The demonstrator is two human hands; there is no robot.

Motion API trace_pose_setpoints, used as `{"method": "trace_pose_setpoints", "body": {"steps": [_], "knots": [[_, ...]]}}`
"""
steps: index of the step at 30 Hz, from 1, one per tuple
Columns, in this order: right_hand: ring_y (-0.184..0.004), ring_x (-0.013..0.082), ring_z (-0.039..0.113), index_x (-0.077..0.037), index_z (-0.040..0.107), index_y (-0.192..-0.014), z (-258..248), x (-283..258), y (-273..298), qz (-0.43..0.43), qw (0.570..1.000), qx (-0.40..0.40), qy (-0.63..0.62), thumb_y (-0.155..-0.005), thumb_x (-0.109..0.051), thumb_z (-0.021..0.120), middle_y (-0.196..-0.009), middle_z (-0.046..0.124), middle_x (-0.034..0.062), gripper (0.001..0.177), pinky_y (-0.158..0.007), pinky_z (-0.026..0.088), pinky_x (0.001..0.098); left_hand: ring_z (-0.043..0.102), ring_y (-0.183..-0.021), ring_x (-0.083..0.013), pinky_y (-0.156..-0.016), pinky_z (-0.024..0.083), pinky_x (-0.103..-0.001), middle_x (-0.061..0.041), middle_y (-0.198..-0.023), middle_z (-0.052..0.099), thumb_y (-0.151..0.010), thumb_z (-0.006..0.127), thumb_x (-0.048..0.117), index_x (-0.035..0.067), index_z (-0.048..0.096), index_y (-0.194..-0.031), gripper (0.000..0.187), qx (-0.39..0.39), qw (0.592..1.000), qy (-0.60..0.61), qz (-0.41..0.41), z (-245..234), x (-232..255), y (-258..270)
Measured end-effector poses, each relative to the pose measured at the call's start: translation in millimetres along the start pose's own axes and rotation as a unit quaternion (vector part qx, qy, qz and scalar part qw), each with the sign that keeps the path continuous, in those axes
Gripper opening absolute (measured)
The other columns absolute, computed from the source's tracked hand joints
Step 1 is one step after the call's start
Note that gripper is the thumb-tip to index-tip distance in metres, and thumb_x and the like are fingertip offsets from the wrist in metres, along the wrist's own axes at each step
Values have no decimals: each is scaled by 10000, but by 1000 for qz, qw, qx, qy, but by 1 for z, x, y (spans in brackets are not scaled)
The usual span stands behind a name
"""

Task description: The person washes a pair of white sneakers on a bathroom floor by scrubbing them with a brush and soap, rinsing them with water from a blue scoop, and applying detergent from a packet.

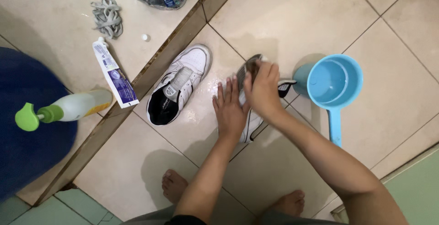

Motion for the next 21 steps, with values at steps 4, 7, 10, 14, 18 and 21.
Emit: {"method": "trace_pose_setpoints", "body": {"steps": [4,7,10,14,18,21], "knots": [[-1102,484,466,114,470,-1251,7,19,-18,41,998,53,4,-999,-135,620,-1191,470,341,386,-962,405,577,268,-1530,-393,-1179,224,-635,-127,-1619,418,-964,560,557,127,288,-1625,833,-13,1000,11,-6,4,0,2],[-1063,440,539,46,564,-1102,31,99,-88,159,984,82,6,-1019,-253,658,-1085,592,261,324,-938,419,547,251,-1533,-409,-1177,209,-656,-91,-1623,427,-986,563,577,135,302,-1609,807,-4,1000,9,-15,1,-1,0],[-1055,421,552,35,583,-1096,44,139,-109,238,970,41,-15,-962,-292,677,-1009,620,223,365,-933,440,509,233,-1544,-394,-1153,199,-682,-82,-1614,419,-963,570,579,141,301,-1607,824,-23,999,22,-32,0,-2,-2],[-1123,455,504,123,490,-1250,18,75,-33,66,993,81,-55,-1027,-163,619,-1199,524,340,386,-987,416,521,194,-1547,-403,-1158,188,-694,-77,-1619,414,-957,588,590,142,310,-1591,825,-15,999,17,-38,1,-4,1],[-1135,448,486,139,453,-1307,6,15,21,-24,998,57,2,-1009,-112,601,-1208,511,333,417,-997,399,541,179,-1553,-414,-1156,180,-699,-89,-1647,412,-963,579,502,126,293,-1625,814,-5,1000,16,-9,3,-4,-1],[-1142,462,503,113,463,-1287,11,43,-25,-1,994,113,4,-1051,-122,605,-1204,532,305,362,-999,402,559,179,-1553,-414,-1156,165,-710,-91,-1607,467,-971,588,522,129,302,-1612,805,8,999,34,-12,-3,1,-2]]}}
Point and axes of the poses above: each hand's wrist, its own y-axis away from the middle knuckle, its own z-axis out of the palm, x = y × z, the point moved 7 cm from there along -y, towards the middle knuckle
